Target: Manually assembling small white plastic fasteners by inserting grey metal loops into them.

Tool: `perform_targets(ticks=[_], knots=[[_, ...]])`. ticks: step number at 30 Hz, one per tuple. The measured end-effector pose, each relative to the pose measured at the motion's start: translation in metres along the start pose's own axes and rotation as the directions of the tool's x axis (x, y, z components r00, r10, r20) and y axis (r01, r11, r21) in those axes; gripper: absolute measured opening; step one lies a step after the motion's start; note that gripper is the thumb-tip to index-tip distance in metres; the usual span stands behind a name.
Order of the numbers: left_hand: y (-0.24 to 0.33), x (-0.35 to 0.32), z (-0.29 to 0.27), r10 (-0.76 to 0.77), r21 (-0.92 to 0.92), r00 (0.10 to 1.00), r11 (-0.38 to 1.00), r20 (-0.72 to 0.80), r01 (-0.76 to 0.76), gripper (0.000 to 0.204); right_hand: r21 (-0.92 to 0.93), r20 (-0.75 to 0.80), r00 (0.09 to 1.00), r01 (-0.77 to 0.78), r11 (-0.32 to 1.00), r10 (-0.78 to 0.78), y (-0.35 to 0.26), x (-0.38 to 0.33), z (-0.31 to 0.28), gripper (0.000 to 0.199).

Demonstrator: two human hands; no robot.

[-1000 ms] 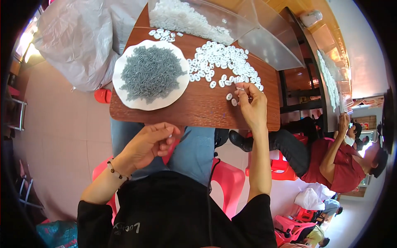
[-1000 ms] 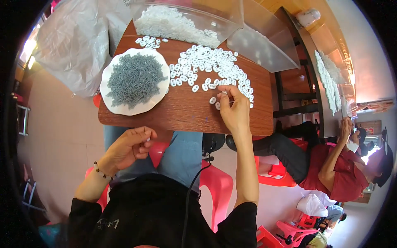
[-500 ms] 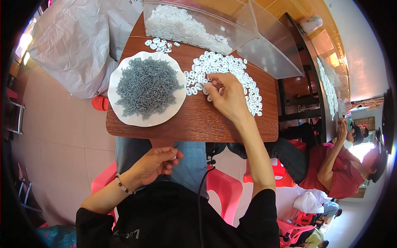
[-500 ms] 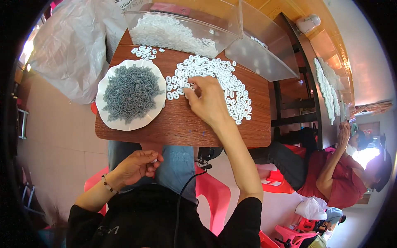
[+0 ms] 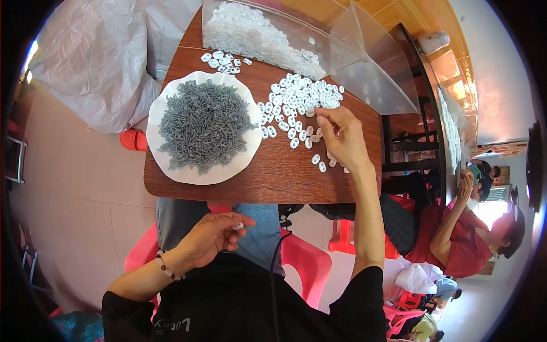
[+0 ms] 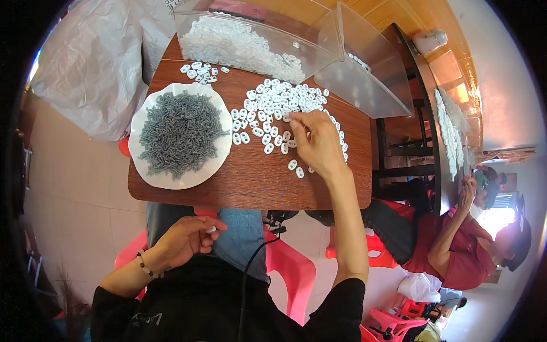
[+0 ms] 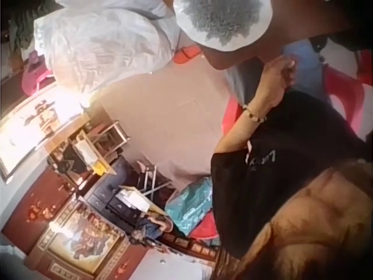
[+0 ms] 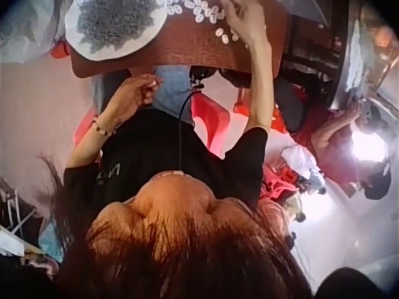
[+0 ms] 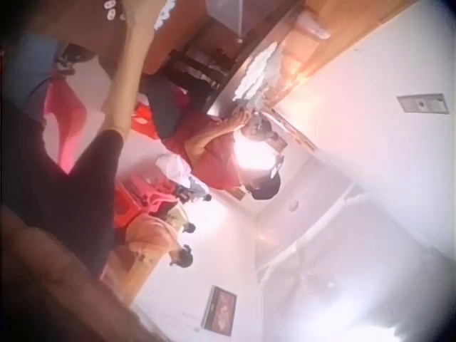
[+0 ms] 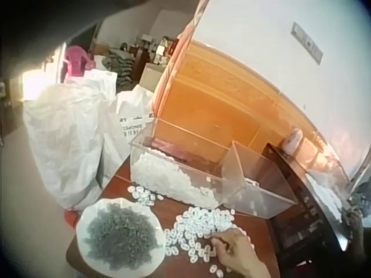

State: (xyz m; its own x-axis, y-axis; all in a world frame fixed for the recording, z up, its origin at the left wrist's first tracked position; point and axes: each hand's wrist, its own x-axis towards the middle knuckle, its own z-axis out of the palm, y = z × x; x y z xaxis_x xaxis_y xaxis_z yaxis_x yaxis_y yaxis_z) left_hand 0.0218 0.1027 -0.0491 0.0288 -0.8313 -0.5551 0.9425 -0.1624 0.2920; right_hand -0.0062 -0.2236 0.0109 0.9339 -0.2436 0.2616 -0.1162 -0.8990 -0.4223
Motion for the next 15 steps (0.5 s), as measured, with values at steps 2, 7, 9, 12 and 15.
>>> perform_targets(ticks=[2,7,9,12,15], knots=[[-0.003,0.002,-0.002,0.007,0.009,1.0,1.0,0.005,-0.007,0.026,-0.046,-0.032,0.999,0.005,0.999,-0.006,0.004,0.007,-0.001,0.018],[0.001,0.001,0.005,0.028,0.087,0.999,0.996,-0.036,-0.025,0.028,0.014,-0.024,0.998,0.059,0.998,-0.059,-0.003,0.025,0.013,0.019],[0.0,0.002,0.004,0.038,0.118,0.998,0.992,-0.055,-0.031,0.028,0.017,-0.01,0.993,0.118,0.993,-0.117,-0.011,0.033,0.022,0.02],[-0.001,0.002,0.004,0.037,0.148,0.998,0.988,-0.046,-0.03,0.028,0.056,0.007,0.968,0.249,0.967,-0.25,-0.021,0.046,0.04,0.022],[-0.001,0.002,0.003,0.03,0.181,0.999,0.983,-0.04,-0.023,0.028,0.049,0.034,0.964,0.26,0.964,-0.262,-0.032,0.051,0.053,0.024]])
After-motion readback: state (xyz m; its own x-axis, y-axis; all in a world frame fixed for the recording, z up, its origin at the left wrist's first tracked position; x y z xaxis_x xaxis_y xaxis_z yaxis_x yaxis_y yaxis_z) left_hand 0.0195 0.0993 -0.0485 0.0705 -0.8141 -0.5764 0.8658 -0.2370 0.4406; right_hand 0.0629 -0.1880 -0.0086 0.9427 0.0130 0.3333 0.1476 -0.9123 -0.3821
